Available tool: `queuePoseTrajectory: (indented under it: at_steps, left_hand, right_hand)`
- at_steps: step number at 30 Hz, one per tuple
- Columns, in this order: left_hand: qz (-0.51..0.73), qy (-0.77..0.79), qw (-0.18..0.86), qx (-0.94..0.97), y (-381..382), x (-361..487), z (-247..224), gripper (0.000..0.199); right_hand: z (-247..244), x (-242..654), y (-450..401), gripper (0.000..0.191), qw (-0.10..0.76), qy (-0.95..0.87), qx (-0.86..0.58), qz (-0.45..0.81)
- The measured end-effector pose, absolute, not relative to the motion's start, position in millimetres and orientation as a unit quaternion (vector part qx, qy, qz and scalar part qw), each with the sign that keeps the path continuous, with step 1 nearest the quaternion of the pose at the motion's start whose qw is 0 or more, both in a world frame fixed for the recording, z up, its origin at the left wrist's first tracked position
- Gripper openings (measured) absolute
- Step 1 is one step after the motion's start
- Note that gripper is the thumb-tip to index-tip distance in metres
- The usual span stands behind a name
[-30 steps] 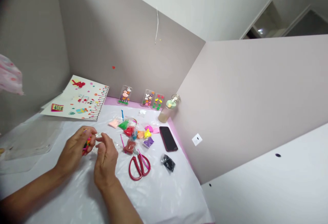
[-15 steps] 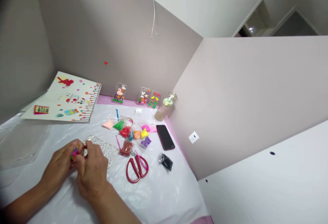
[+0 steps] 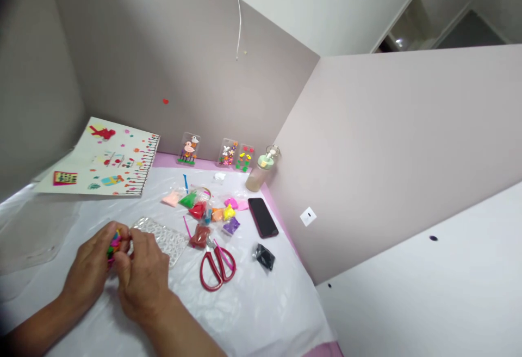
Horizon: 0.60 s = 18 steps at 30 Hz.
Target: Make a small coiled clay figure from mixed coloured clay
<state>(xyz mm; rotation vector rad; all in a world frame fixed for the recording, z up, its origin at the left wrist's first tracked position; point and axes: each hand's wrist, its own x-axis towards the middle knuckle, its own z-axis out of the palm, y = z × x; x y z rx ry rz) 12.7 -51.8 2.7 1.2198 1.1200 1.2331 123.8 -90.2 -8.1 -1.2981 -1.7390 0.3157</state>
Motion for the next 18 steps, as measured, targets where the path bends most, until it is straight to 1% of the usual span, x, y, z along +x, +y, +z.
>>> queuePoseTrajectory:
  at_steps: [6,9,13,15,18]
  left_hand:
    - [0.516,0.452,0.525,0.503,-51,14,5,0.038]
    - [0.518,0.441,0.538,0.498,-47,14,-2,0.038]
    - [0.518,0.424,0.570,0.476,-47,15,-9,0.032]
    - [0.519,0.414,0.583,0.469,-50,18,-11,0.034]
    - [0.511,0.398,0.600,0.469,-65,26,-15,0.047]
  right_hand:
    - [-8,124,-90,0.053,0.452,-0.711,-0.524,0.125]
    - [-9,124,-88,0.051,0.471,-0.700,-0.520,0.130]
    - [-9,125,-87,0.046,0.495,-0.692,-0.512,0.115]
    - [-8,125,-89,0.046,0.512,-0.681,-0.512,0.110]
    - [-7,128,-90,0.052,0.557,-0.643,-0.511,0.125]
